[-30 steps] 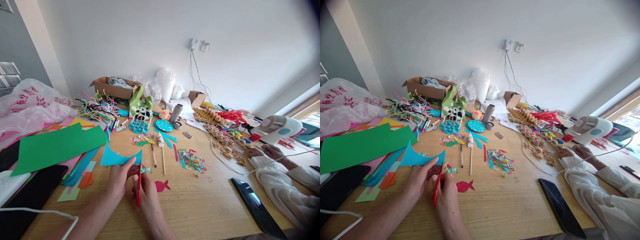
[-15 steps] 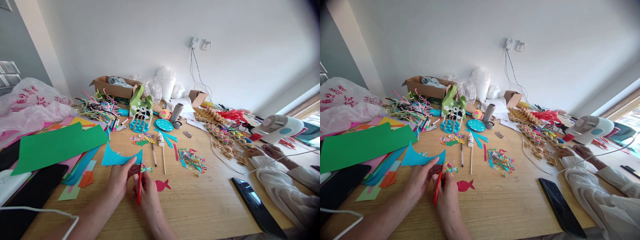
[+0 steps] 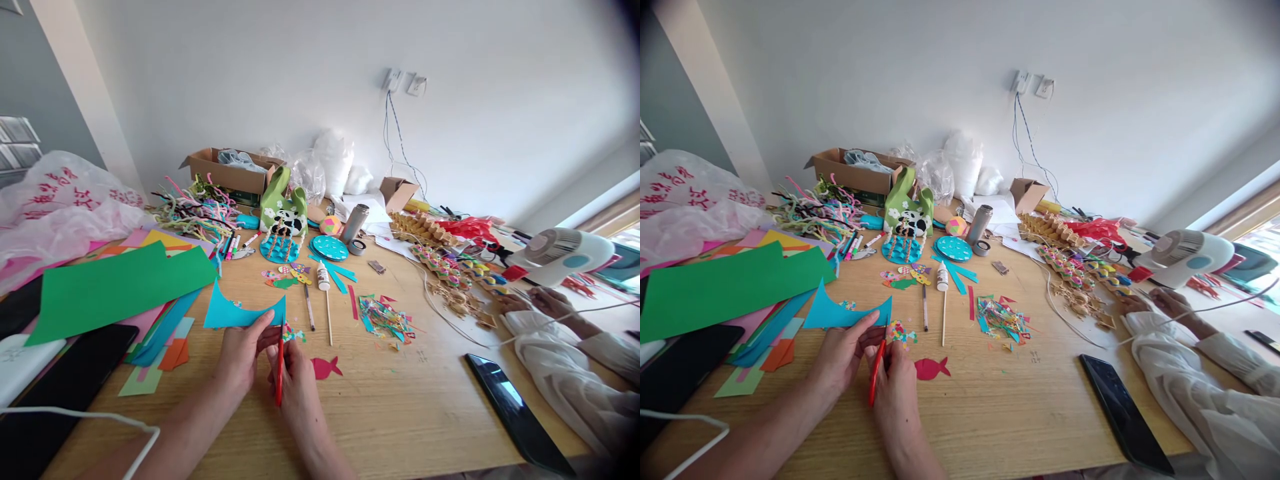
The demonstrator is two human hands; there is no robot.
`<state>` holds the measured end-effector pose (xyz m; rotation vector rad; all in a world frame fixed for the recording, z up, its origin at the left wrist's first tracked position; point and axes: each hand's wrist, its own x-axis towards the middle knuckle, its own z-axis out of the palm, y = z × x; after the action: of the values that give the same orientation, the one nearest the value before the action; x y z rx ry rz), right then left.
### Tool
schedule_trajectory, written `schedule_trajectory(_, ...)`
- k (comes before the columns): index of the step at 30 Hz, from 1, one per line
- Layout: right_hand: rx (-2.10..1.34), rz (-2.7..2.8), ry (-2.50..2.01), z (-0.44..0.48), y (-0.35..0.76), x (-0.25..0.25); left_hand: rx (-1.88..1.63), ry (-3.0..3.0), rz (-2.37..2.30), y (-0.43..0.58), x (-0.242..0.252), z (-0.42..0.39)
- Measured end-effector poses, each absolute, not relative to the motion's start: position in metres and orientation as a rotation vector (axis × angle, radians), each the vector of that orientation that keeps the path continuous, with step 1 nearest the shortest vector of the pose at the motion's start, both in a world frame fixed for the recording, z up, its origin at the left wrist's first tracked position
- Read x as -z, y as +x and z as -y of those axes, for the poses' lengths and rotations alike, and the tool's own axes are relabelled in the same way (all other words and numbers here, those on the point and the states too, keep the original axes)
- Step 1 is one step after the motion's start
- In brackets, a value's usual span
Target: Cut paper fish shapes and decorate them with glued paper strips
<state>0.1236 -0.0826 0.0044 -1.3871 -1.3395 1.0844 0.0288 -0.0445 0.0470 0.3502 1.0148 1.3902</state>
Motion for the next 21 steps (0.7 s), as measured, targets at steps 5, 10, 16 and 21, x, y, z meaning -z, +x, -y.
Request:
schedule_trajectory(5, -1.084, 1.328, -1.393, 0.0831, 0.1216, -0.0055, -1.399, 0.353, -1.003, 0.0289, -0.0461, 0.0454)
schedule_trajectory(10, -1.038, 1.324, -1.403, 0.0830, 0.1204, -0.0053, -1.394, 0.359, -0.990, 0.0288, -0.0454, 0.0452)
schedule_trajectory(16, -1.017, 1.346, -1.424, 0.0833, 0.1223, -0.0062, -1.396, 0.382, -1.003, 0.0292, -0.0451, 0.0443)
schedule_trajectory(21, -1.018, 1.345, -1.444, 0.0819, 0.1228, -0.0030, -1.414, 0.377, -1.031, 0.0302, -0.0471, 0.0459)
